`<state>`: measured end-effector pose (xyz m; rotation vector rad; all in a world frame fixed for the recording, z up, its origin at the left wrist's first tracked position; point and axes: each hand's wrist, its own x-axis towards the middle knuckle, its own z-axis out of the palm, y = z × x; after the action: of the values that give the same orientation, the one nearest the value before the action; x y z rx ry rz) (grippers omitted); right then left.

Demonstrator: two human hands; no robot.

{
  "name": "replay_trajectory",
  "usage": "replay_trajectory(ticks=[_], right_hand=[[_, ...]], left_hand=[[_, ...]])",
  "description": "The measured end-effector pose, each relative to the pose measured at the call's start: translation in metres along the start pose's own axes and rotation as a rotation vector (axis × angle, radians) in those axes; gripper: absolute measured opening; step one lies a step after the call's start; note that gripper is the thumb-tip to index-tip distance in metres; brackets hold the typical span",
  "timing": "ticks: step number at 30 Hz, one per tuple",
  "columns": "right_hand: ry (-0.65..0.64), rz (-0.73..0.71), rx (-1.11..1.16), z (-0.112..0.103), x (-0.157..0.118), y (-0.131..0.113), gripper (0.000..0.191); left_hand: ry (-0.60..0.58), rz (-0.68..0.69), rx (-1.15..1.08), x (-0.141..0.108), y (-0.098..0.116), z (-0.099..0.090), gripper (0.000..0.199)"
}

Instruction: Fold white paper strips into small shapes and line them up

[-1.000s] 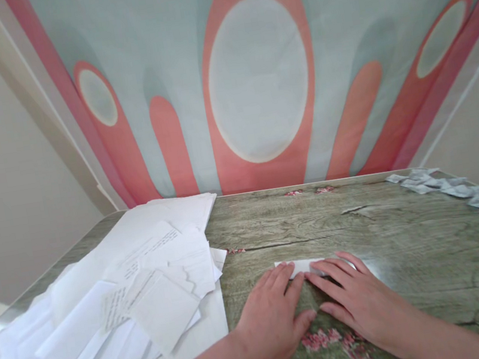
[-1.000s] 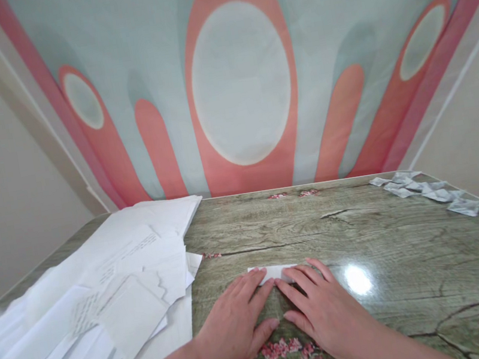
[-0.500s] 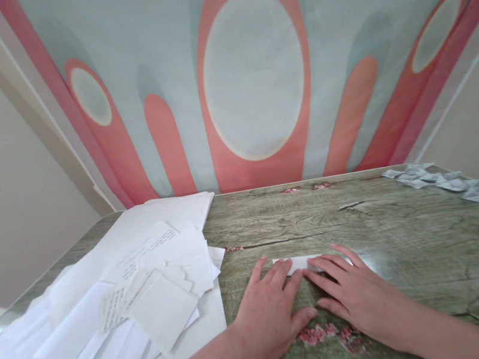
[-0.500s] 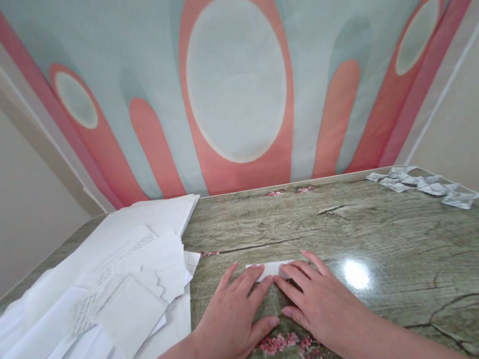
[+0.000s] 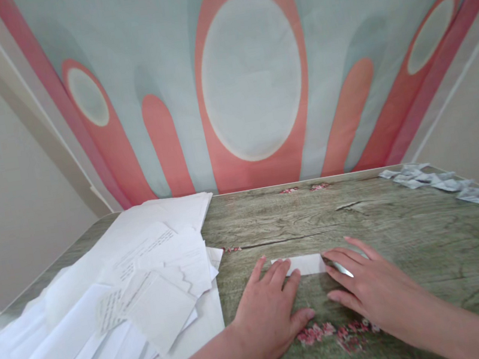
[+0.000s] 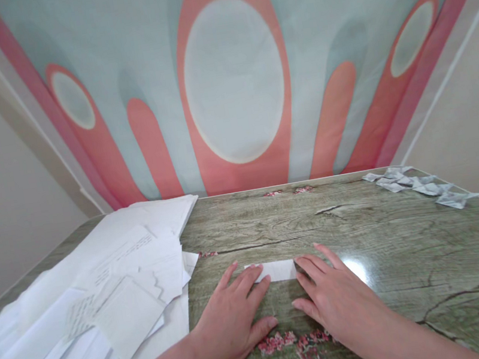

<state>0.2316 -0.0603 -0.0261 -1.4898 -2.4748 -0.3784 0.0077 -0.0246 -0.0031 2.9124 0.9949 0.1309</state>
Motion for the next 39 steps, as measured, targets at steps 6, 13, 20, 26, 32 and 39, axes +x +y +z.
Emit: replay_trajectory(ticks=[6, 13, 20, 26, 32, 39], right_hand=[[0.007, -0.011, -0.005, 0.0, 0.0, 0.002, 0.03], [0.092, -0.067, 0.053, 0.007, 0.003, -0.011, 0.026], [0.081, -0.113, 0.012, 0.014, 0.004, -0.008, 0.035], [0.089, -0.118, -0.013, 0.019, 0.005, -0.008, 0.035], [0.092, -0.109, -0.006, 0.018, 0.006, -0.009, 0.034], [0.079, -0.107, -0.028, 0.018, 0.006, -0.01, 0.035]], left_hand=[[0.011, 0.002, 0.006, -0.001, 0.0, 0.001, 0.055], [0.015, 0.006, 0.001, -0.001, 0.001, -0.004, 0.055], [0.006, 0.011, 0.0, -0.001, 0.002, -0.006, 0.054], [0.023, 0.011, -0.006, 0.0, 0.002, -0.005, 0.051], [0.035, -0.001, 0.032, 0.0, -0.003, -0.003, 0.048], [0.043, -0.085, 0.132, -0.004, -0.006, -0.011, 0.041]])
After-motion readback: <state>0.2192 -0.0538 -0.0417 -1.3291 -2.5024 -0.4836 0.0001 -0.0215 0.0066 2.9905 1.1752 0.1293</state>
